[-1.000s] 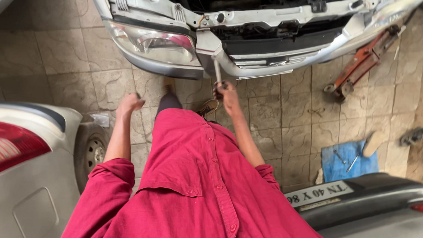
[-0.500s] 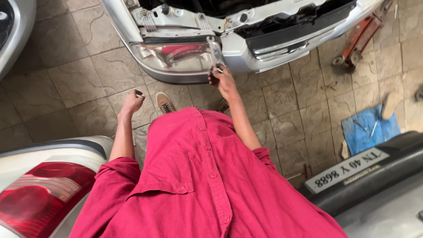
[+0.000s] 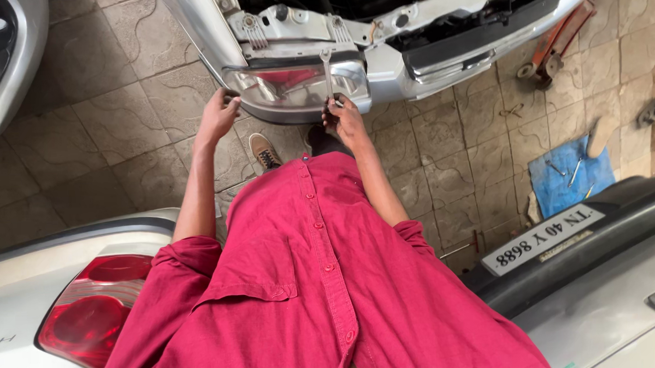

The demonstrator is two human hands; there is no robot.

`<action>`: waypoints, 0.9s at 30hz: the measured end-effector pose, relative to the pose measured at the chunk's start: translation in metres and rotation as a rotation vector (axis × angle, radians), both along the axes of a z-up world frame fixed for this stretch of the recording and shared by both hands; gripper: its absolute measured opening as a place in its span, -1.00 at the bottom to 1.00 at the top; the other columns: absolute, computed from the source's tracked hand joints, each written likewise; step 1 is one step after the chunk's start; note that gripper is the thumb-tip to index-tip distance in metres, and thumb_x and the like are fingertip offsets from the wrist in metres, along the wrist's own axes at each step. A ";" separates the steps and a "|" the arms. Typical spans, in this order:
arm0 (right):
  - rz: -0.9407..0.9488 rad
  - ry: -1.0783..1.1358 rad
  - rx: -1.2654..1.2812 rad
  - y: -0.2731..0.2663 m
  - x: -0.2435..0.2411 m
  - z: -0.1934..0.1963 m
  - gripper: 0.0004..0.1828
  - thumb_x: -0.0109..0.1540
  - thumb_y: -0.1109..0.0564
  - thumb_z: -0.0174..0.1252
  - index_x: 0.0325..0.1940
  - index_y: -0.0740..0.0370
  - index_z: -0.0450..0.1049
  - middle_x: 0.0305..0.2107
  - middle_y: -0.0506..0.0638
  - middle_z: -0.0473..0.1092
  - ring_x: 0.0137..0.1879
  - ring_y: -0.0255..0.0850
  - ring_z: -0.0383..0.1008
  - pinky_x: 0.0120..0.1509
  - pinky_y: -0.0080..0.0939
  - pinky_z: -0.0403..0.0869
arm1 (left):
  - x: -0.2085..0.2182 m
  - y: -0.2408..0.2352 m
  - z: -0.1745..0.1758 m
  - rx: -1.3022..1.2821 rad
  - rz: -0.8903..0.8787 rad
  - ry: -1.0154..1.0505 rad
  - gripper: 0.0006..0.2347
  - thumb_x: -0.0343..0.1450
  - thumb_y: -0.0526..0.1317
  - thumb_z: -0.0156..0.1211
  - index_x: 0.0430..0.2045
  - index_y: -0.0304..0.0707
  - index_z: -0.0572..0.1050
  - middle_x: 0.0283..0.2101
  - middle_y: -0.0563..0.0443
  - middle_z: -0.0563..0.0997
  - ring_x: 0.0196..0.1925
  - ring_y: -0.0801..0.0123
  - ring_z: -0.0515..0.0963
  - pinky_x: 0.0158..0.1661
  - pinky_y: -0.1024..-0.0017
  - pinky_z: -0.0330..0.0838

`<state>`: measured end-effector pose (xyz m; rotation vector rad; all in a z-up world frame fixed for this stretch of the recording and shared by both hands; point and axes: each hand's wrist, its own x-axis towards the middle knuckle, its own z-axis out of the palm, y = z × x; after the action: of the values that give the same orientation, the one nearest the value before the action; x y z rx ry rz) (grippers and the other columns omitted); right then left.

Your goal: The person uses a wrench to tighten bolts on the front bumper and radiator support of a white car with the hood open. They work on both the left and right sides of the front frame, reaching into the engine bay to secure components.

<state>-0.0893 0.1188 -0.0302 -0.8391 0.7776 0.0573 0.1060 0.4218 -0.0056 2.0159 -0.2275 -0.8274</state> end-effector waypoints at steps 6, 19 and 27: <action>0.058 -0.027 -0.040 -0.025 0.039 0.008 -0.87 0.38 0.07 0.15 -0.08 0.17 0.43 -0.36 -0.02 0.47 -0.28 -0.24 0.52 -0.20 -0.22 0.54 | 0.006 -0.051 0.039 -0.041 -0.029 -0.051 -0.74 0.52 -0.15 0.12 -0.02 -0.37 0.49 -0.19 -0.23 0.63 -0.29 0.23 0.65 -0.20 0.28 0.52; 0.195 -0.087 -0.154 -0.113 0.106 0.041 -0.84 0.39 0.08 0.13 -0.11 0.23 0.44 -0.41 -0.03 0.46 -0.34 -0.25 0.51 -0.25 -0.22 0.52 | 0.055 -0.165 0.069 -0.044 -0.075 -0.701 -0.60 0.46 -0.32 0.34 0.14 -0.35 0.32 0.03 -0.42 0.47 -0.09 -0.33 0.55 -0.13 -0.07 0.43; 0.322 -0.114 -0.044 -0.137 0.110 0.021 -0.87 0.34 0.13 0.18 -0.07 0.19 0.45 -0.38 -0.02 0.50 -0.34 -0.24 0.55 -0.28 -0.24 0.51 | 0.063 -0.208 0.059 0.131 -0.089 -0.751 -0.61 0.45 -0.35 0.36 0.15 -0.26 0.39 0.09 -0.32 0.48 -0.03 -0.28 0.59 -0.10 -0.07 0.46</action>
<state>0.0209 -0.0180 -0.0092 -0.9954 0.5326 0.2769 0.1691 0.2138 0.0537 2.3789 -0.7017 -0.0988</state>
